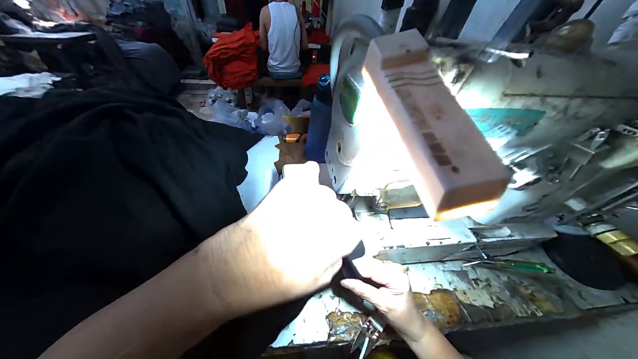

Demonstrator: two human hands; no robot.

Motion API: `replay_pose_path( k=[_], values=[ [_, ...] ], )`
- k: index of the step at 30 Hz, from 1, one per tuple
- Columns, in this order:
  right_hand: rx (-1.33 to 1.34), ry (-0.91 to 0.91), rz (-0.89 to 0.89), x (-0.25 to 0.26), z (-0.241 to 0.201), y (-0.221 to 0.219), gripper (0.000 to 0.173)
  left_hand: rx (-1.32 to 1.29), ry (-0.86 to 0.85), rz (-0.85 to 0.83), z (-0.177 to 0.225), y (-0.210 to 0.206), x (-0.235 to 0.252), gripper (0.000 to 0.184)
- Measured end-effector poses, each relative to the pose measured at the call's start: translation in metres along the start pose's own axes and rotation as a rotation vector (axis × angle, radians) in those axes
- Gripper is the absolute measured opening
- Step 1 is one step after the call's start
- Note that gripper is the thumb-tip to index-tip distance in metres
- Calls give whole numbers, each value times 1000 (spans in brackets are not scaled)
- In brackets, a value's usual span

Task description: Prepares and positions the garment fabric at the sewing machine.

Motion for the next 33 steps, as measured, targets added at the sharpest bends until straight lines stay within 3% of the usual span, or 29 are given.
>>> replay_pose_path(
  k=[15, 23, 26, 30, 33],
  values=[
    [-6, -11, 1, -2, 1, 0, 11, -41, -7, 17, -1, 1, -7, 22],
    [27, -6, 21, 0, 1, 0, 14, 1, -16, -136, -3, -3, -7, 25],
    [8, -68, 44, -1, -11, 6, 15, -39, 53, -40, 6, -5, -16, 34],
    [-36, -36, 103, -8, -41, 16, 15, -134, 255, 95, 28, -42, -60, 11],
    [-71, -12, 108, -10, -42, 16, 17, -129, 308, 148, 28, -47, -64, 17]
  ],
)
Point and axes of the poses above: each hand's wrist, its own x-axis towards the middle knuckle, its own y-axis out of the back of the hand, z = x × y, the point moved 9 cm from there along x, towards the middle knuckle, and after that the axes turned 15 degrees about z, right-handed, at the moved point
